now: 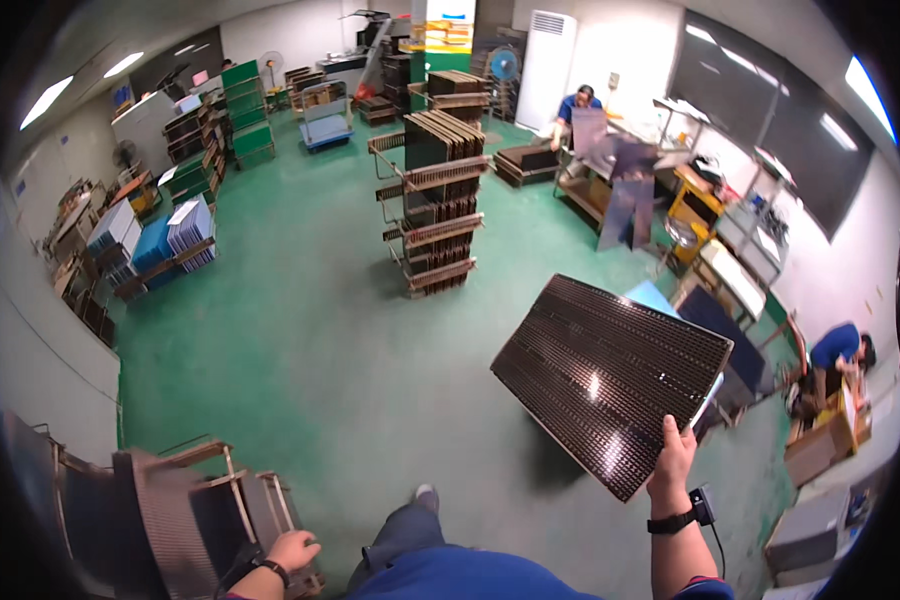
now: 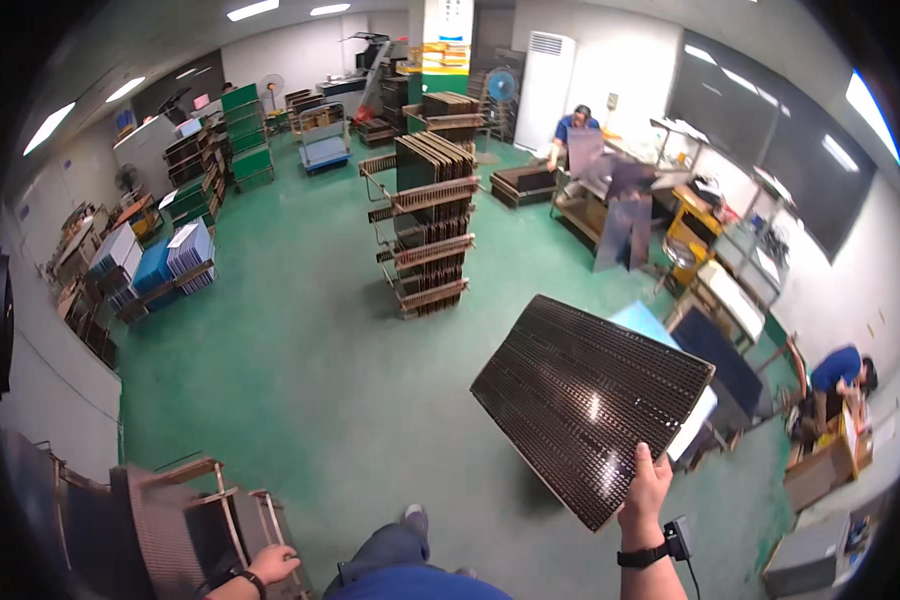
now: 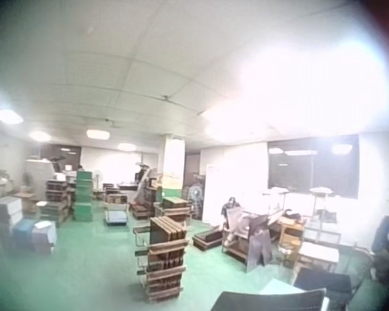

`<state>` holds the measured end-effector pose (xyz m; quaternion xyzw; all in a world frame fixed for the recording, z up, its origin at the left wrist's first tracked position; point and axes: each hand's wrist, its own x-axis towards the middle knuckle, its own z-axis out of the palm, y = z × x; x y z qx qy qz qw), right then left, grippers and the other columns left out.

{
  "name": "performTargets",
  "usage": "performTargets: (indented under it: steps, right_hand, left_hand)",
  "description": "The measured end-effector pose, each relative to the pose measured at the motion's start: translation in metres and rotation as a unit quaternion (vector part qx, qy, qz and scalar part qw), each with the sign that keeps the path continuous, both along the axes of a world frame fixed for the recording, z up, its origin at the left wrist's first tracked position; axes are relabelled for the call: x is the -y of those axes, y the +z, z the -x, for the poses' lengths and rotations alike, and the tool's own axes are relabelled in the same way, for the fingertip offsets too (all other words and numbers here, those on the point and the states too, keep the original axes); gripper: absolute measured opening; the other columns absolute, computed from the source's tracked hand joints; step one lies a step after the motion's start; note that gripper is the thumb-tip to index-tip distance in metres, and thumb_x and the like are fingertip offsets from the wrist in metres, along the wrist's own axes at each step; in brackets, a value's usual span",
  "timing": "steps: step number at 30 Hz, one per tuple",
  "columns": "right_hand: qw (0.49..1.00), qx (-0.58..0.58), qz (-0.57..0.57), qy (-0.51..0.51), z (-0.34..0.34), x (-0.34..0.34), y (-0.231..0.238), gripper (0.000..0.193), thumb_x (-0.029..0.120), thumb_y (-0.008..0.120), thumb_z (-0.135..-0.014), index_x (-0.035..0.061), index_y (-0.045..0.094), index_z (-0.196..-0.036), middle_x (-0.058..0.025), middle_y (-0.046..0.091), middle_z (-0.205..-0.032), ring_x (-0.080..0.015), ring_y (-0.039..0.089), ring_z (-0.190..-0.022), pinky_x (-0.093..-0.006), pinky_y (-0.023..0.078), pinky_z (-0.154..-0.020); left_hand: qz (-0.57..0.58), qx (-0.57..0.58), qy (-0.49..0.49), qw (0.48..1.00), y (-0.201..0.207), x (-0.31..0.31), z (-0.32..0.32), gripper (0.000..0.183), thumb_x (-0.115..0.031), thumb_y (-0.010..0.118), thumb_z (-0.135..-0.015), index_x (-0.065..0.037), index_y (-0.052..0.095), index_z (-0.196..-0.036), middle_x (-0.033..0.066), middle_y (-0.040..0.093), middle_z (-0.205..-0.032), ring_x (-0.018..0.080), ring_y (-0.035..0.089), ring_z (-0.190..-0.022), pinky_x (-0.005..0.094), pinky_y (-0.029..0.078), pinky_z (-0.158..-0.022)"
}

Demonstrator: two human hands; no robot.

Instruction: Moving metal grids from storage racks to machine stations on a factory floor.

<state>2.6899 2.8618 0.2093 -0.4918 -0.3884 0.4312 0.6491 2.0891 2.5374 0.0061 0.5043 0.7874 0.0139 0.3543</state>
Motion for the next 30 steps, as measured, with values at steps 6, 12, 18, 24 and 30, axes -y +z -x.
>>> performTargets:
  steps: [6,12,18,24,30]
  right_hand:
    - [1.0,-0.016,0.006,0.01,0.043,-0.232,-0.057,0.036,0.011,0.05,-0.104,-0.0034,0.051,-0.137,-0.0138,0.063,-0.128,-0.0228,0.063,-0.109,-0.0369,0.052,-0.096]
    - [0.994,-0.055,0.093,0.005,0.041,-0.373,-0.052,0.03,0.012,0.05,-0.104,0.0001,0.055,-0.131,-0.0104,0.068,-0.115,-0.0208,0.068,-0.094,-0.0354,0.057,-0.084]
    - [0.996,0.01,0.088,-0.034,-0.01,-0.545,-0.095,0.027,0.014,0.053,-0.103,0.0005,0.059,-0.126,-0.0105,0.068,-0.116,-0.0207,0.067,-0.099,-0.0352,0.056,-0.086]
    - [0.983,0.144,0.103,-0.046,-0.025,-0.784,-0.14,0.03,0.008,0.056,-0.098,-0.0065,0.062,-0.123,-0.0131,0.069,-0.116,-0.0218,0.063,-0.107,-0.0351,0.047,-0.097]
    - [0.88,0.388,0.268,-0.054,-0.022,-1.02,-0.145,0.029,0.025,0.063,-0.093,0.0001,0.068,-0.108,-0.0237,0.07,-0.103,-0.0401,0.066,-0.103,-0.0461,0.05,-0.091]
  left_hand:
    - [0.16,-0.039,-0.018,0.986,-0.049,-0.169,0.026,0.055,-0.052,0.063,-0.082,-0.013,0.071,-0.12,0.0208,0.064,-0.128,0.0381,0.06,-0.12,0.0465,0.047,-0.104]
    - [-0.064,-0.099,-0.286,0.951,0.073,-0.545,-0.004,0.042,-0.039,0.06,-0.09,-0.012,0.067,-0.121,0.0131,0.065,-0.123,0.0336,0.06,-0.117,0.0479,0.049,-0.099]
    - [-0.288,0.094,-0.247,0.92,0.182,-0.833,-0.068,0.036,-0.031,0.066,-0.091,-0.009,0.065,-0.119,0.0147,0.064,-0.125,0.0349,0.059,-0.12,0.048,0.046,-0.104]
    - [-0.332,0.037,-0.282,0.899,0.197,-0.984,-0.101,0.036,-0.03,0.072,-0.087,-0.009,0.067,-0.116,0.0156,0.059,-0.132,0.0386,0.053,-0.124,0.0487,0.045,-0.105]
    - [-0.346,0.094,-0.157,0.92,0.251,-1.127,-0.086,0.033,-0.025,0.071,-0.088,-0.008,0.068,-0.116,0.0136,0.061,-0.129,0.0329,0.056,-0.123,0.0435,0.045,-0.105]
